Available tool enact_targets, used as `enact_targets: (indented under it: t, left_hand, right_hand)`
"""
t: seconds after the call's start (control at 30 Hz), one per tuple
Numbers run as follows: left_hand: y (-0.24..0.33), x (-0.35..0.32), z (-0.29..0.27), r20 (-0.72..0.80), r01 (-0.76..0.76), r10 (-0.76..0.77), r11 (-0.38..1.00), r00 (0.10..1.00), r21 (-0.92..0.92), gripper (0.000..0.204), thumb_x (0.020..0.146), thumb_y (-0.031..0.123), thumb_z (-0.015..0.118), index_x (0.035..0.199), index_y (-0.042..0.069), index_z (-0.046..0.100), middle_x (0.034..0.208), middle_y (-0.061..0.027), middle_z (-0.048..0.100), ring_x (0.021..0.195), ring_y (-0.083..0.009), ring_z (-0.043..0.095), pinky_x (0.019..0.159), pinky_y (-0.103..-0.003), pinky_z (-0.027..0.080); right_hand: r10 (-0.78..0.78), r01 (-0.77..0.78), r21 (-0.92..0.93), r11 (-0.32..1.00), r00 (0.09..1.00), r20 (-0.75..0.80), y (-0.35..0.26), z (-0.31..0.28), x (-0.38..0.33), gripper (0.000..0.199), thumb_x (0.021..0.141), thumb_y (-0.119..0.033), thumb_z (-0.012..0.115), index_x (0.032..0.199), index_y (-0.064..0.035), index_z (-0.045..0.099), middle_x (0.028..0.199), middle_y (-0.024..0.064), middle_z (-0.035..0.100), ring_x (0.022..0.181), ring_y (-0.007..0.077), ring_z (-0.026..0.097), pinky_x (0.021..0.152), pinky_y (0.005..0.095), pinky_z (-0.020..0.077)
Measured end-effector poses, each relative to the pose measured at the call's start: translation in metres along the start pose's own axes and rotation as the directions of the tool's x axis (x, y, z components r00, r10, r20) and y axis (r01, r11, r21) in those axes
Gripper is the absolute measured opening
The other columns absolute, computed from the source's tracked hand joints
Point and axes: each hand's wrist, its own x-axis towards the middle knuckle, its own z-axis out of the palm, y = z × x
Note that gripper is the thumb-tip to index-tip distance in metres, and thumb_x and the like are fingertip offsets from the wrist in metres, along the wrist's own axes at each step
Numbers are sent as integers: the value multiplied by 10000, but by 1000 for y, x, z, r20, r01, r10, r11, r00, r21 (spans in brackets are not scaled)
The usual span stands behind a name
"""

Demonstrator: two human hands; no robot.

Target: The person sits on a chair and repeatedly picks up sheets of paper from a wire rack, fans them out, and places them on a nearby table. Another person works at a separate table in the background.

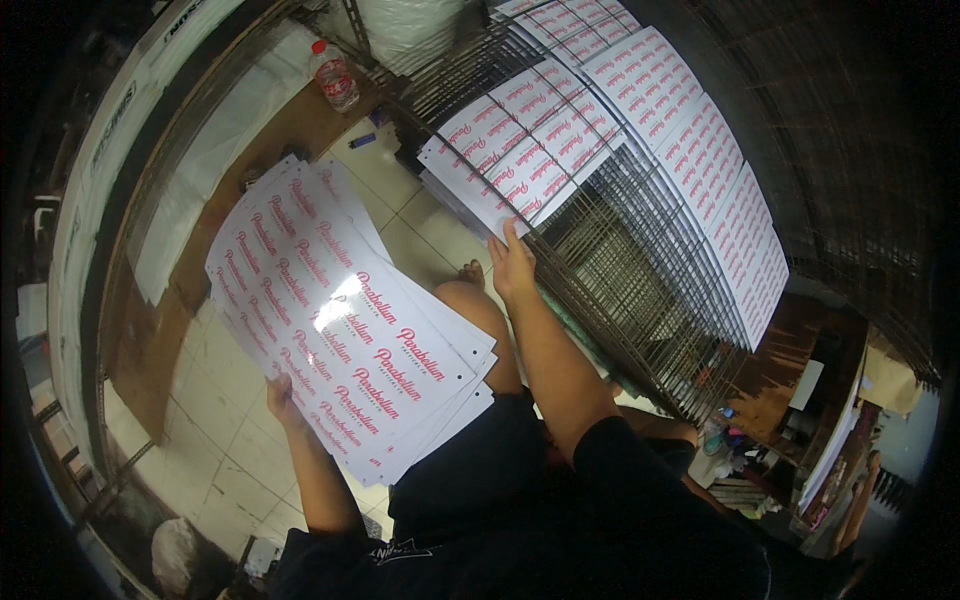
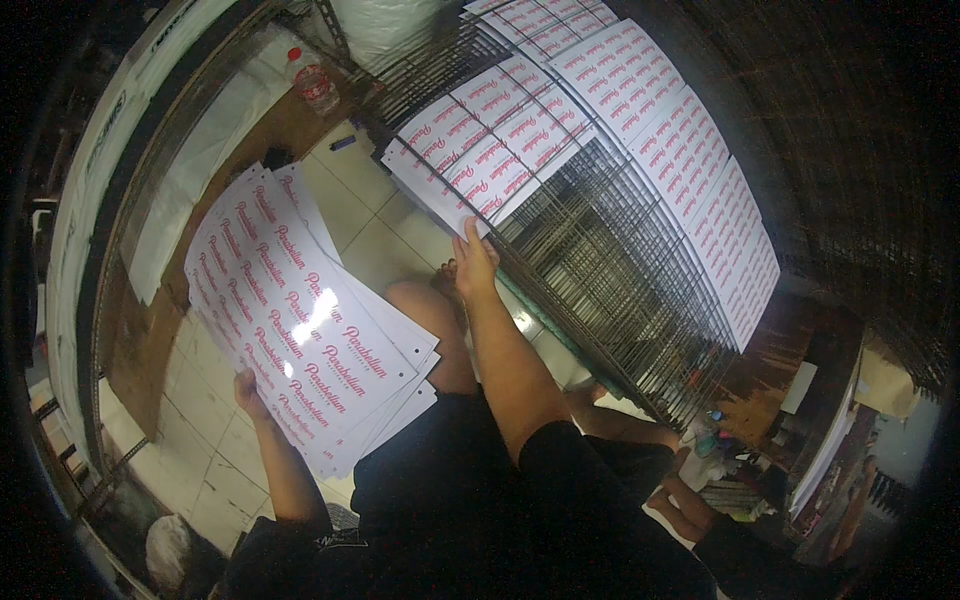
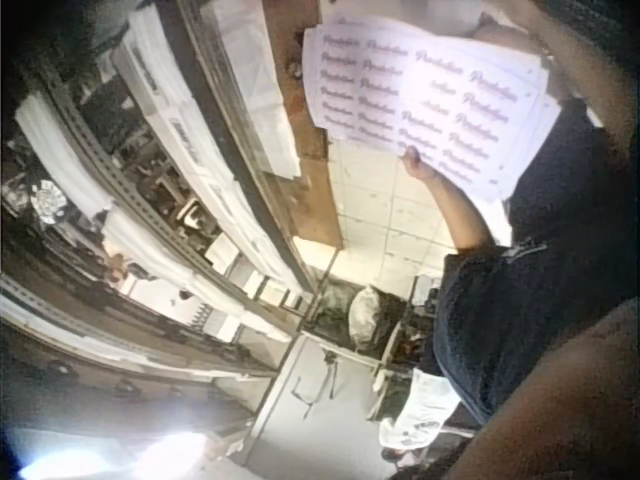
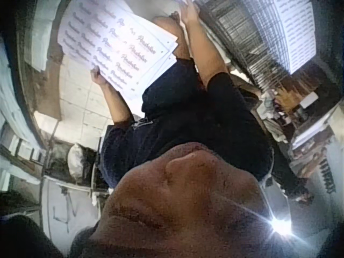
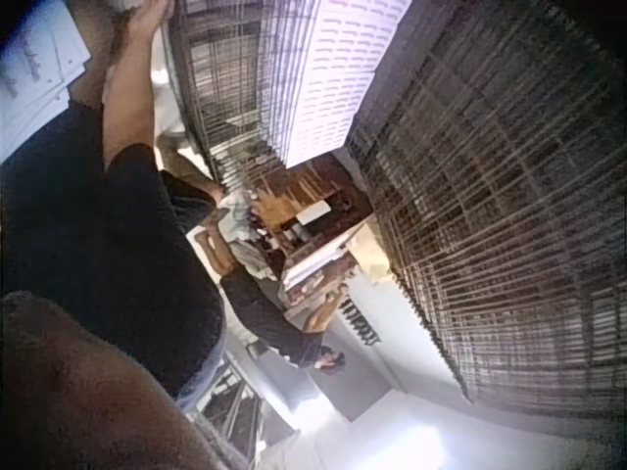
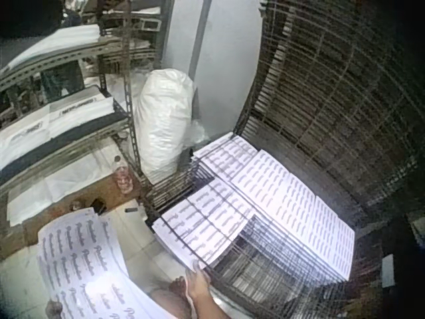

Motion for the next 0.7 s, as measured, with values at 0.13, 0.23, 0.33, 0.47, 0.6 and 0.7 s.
enact_targets:
  t: [0.13, 0.23, 0.33, 0.47, 0.6, 0.7]
  left_hand:
    - [4, -3, 17, -116, -69, 77, 995, 990, 69, 763, 749, 229, 635, 1354, -23, 246, 1213, -199, 499, 1042, -290, 574, 860, -396, 526]
    - [3, 0, 17, -102, -100, 118, 982, 988, 160, 669, 816, 233, 598, 1337, -32, 274, 1203, -196, 509, 1005, -293, 592, 837, -394, 533]
    - [1, 3, 16, -89, -61, 77, 984, 993, 168, 691, 788, 189, 614, 1343, -28, 265, 1214, -200, 500, 1015, -290, 587, 841, -393, 531]
    - [-1, 5, 17, -81, 16, -6, 991, 997, 131, 711, 749, 141, 629, 1336, -41, 271, 1212, -213, 501, 1020, -296, 587, 842, -388, 532]
    - [-3, 3, 25, -7, 74, -74, 997, 997, 21, 689, 753, 129, 617, 1331, -42, 284, 1191, -214, 513, 994, -299, 603, 827, -376, 539]
    - [-2, 7, 30, 80, 84, -86, 996, 993, 33, 707, 732, 127, 636, 1329, -38, 294, 1184, -209, 517, 999, -302, 600, 830, -380, 538]
  right_hand:
    - [-41, 47, 57, 997, 994, -100, 3, 13, -6, 445, 772, -194, 729, 1084, 11, 486, 1140, 130, 514, 1099, 288, 501, 850, 337, 502]
    - [10, 21, 172, 985, 984, -177, -2, 23, -4, 339, 791, -70, 665, 1059, 45, 493, 1087, 132, 519, 1021, 260, 532, 846, 316, 514]
    - [92, -48, 264, 963, 983, -158, -17, 38, -18, 299, 805, 2, 610, 1063, 87, 487, 1080, 158, 515, 985, 243, 543, 860, 273, 514]
    - [120, -160, 193, 968, 971, 206, -32, 38, -49, 184, 791, 93, 544, 974, 104, 517, 1033, 161, 527, 967, 230, 554, 793, 247, 530]
    - [-18, 58, -134, 989, 958, 286, -80, 56, -153, 218, 798, 129, 502, 1014, 106, 519, 1052, 152, 542, 889, 199, 580, 746, 229, 519]
    - [234, -289, 208, 934, 939, 252, -108, 55, -225, 548, 777, 116, 486, 1292, -24, 361, 1202, 166, 468, 950, 229, 567, 673, 288, 512]
